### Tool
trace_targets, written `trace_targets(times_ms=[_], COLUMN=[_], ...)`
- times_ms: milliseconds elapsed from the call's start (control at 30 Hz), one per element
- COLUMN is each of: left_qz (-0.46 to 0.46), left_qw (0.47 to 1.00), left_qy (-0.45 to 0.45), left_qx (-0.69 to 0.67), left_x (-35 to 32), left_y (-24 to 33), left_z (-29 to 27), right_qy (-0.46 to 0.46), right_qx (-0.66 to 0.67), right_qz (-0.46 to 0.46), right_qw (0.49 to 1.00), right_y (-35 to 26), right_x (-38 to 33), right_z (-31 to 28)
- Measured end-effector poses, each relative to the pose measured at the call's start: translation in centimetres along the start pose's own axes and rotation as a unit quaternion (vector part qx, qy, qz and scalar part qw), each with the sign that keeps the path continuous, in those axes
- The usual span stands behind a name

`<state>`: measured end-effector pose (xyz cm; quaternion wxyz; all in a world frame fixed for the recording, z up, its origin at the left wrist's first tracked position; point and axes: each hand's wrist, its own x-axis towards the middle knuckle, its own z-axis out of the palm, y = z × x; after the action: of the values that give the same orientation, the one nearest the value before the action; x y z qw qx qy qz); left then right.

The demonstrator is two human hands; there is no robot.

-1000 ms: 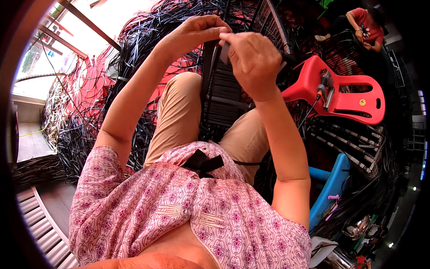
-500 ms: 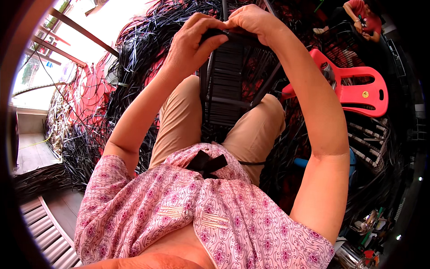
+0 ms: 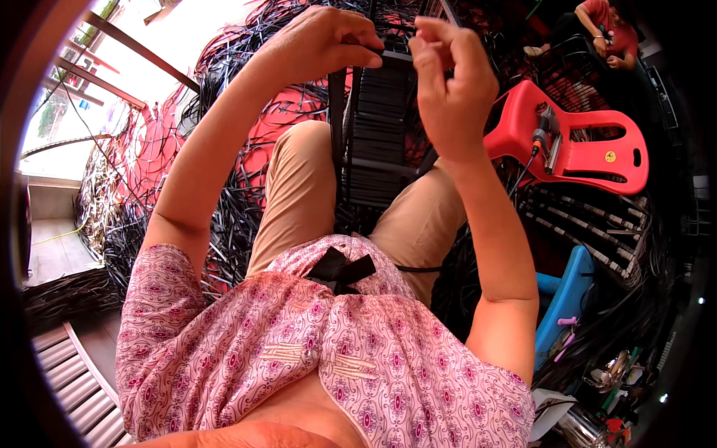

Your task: The person weaves black plastic strips into a metal chair frame using pliers and a power drill. They pull strips through the frame, secure them with the drill, and trim excess material with pliers.

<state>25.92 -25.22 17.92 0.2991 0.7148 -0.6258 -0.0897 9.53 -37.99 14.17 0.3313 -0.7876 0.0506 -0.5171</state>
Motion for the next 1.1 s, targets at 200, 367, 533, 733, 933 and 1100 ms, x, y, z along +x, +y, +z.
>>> trace_targets(times_ms=[200, 367, 533, 733, 933, 1100], left_qz=[0.045, 0.055, 0.004, -0.039, -0.068, -0.100], left_qw=[0.996, 0.962, 0.941, 0.907, 0.873, 0.849], left_qy=[-0.065, -0.164, -0.129, -0.113, -0.083, -0.056], left_qx=[-0.046, -0.210, -0.312, -0.404, -0.476, -0.517], left_x=[1.5, 3.1, 2.0, 1.2, 0.5, 0.3], left_y=[-1.1, -4.2, -4.4, -4.7, -3.9, -4.0], left_z=[-1.1, 0.0, 1.1, 2.0, 2.6, 3.0], right_qy=[-0.075, -0.078, -0.112, -0.051, -0.036, -0.123], right_qx=[-0.139, -0.191, -0.199, -0.182, -0.141, -0.091], right_qz=[-0.125, -0.212, -0.252, -0.285, -0.177, 0.042], right_qw=[0.979, 0.955, 0.940, 0.940, 0.973, 0.987], right_y=[1.3, 3.0, 2.7, 1.0, 0.6, 0.5], right_x=[-5.3, -5.1, -4.8, -2.4, -0.5, 2.3], right_z=[0.6, 2.1, 1.7, 1.6, 1.4, 1.5])
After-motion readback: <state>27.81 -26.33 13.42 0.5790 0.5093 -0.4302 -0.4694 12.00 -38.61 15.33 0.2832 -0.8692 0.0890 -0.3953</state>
